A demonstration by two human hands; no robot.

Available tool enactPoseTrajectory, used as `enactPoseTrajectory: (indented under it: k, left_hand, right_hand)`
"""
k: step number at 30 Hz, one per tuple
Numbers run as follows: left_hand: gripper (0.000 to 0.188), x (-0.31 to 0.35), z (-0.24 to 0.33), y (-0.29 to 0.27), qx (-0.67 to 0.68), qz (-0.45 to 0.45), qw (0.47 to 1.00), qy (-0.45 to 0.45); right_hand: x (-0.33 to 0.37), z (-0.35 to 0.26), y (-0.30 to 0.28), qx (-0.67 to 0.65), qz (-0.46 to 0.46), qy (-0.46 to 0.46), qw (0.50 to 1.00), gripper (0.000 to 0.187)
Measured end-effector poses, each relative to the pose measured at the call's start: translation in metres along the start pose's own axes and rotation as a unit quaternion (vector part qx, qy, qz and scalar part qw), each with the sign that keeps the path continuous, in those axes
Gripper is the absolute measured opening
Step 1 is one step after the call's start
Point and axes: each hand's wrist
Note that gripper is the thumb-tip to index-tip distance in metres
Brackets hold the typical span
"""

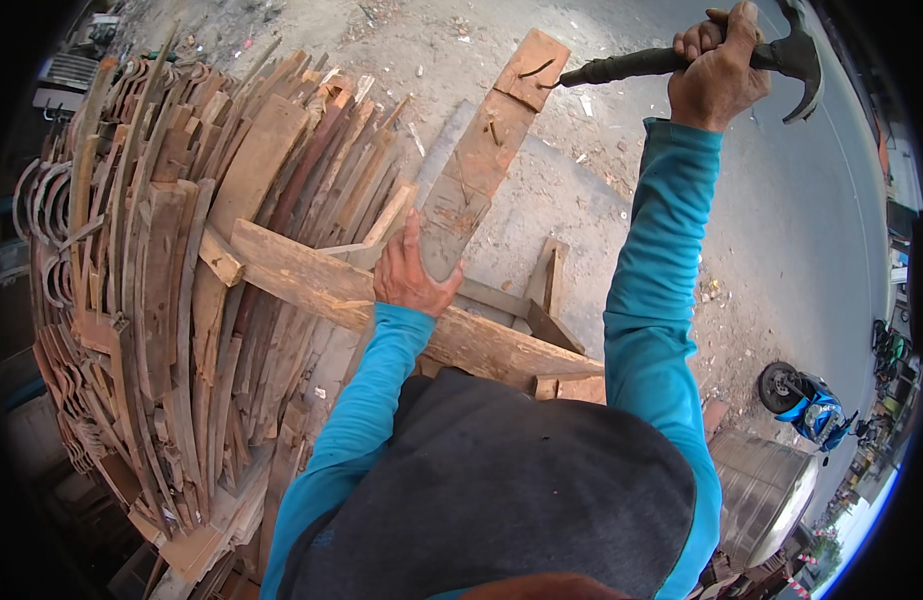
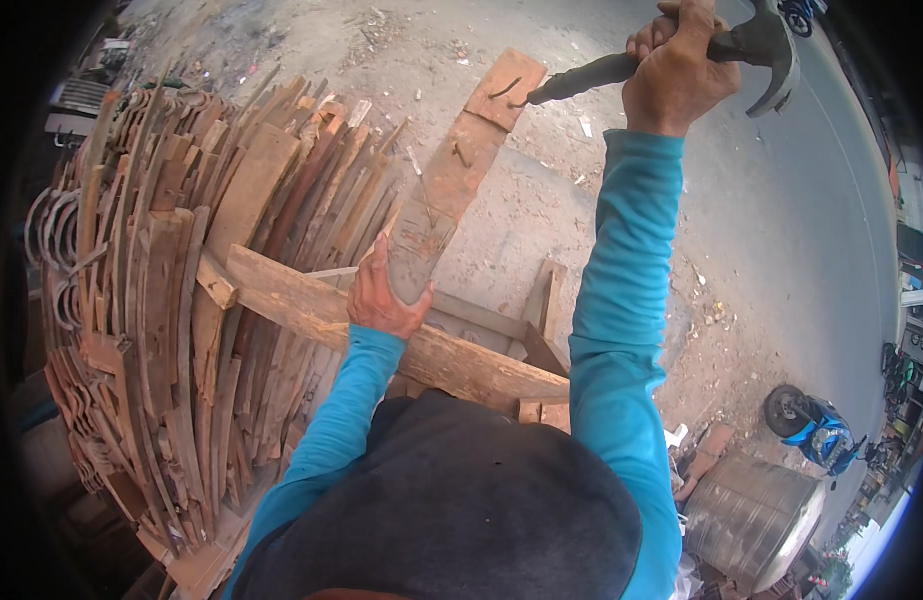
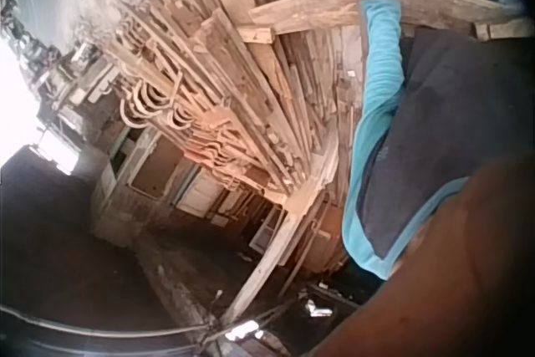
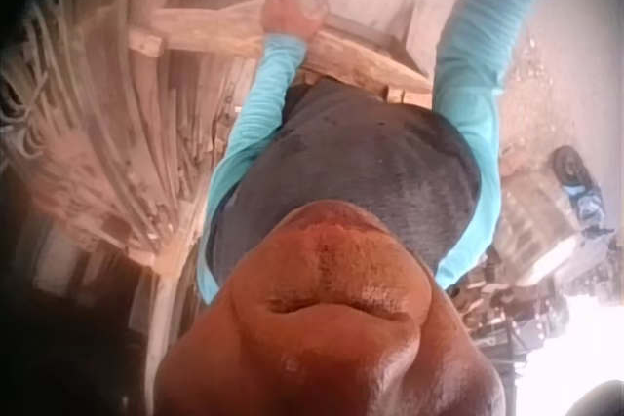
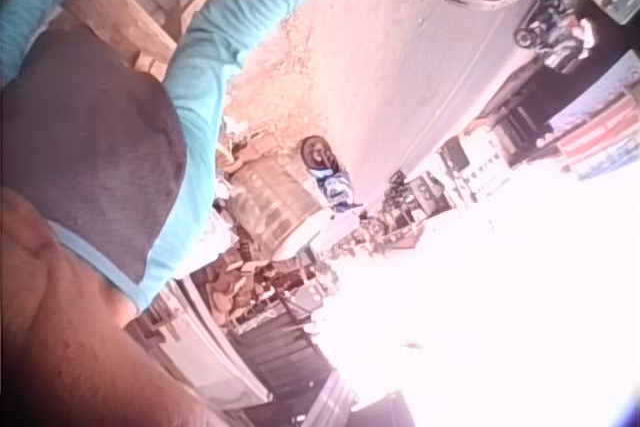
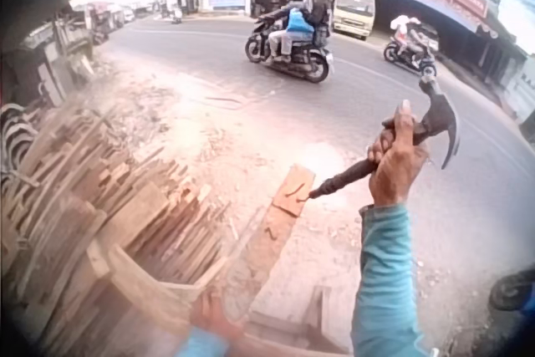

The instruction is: The person hammers several nails into a long wooden board placed across a workbench, periodically checking and adjusting the board's position.

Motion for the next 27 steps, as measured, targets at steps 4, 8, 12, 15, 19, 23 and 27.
enactPoseTrajectory:
  k: [4,8,12,15,19,23,27]
  left_hand:
    - [0.101,-0.008,0.000,-0.005,0.088,0.067,0.994,0.020]
    - [0.090,-0.073,0.031,-0.022,0.095,0.131,0.980,0.117]
    - [0.080,-0.155,0.081,-0.009,0.070,0.087,0.980,0.168]
    - [0.079,-0.207,0.100,0.018,0.043,0.008,0.987,0.153]
    - [0.064,-0.251,0.126,0.039,0.028,-0.080,0.982,0.169]
    - [0.058,-0.267,0.135,0.055,0.037,-0.151,0.975,0.157]
    - [0.059,-0.266,0.125,0.066,0.031,-0.134,0.982,0.128]
  right_hand:
    - [0.005,0.009,-0.006,-0.002,0.002,0.005,1.000,0.034]
    - [0.004,0.005,-0.015,0.004,-0.005,0.003,1.000,0.034]
    - [-0.005,0.013,-0.013,-0.007,-0.021,0.027,0.999,0.035]
    - [-0.002,0.018,-0.014,0.008,-0.059,0.017,0.998,0.036]
    - [0.005,0.006,-0.019,0.010,-0.028,0.022,0.999,0.032]
    - [-0.014,-0.030,-0.040,-0.054,-0.065,0.062,0.995,0.040]
    - [-0.016,-0.032,-0.039,-0.070,-0.064,0.086,0.992,0.036]
Point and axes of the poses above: each hand's wrist, its own x-axis away from the middle knuckle, its own y-axis out of the palm, z = x × y, and after that the axes turned 6 degrees about -x, right-handed
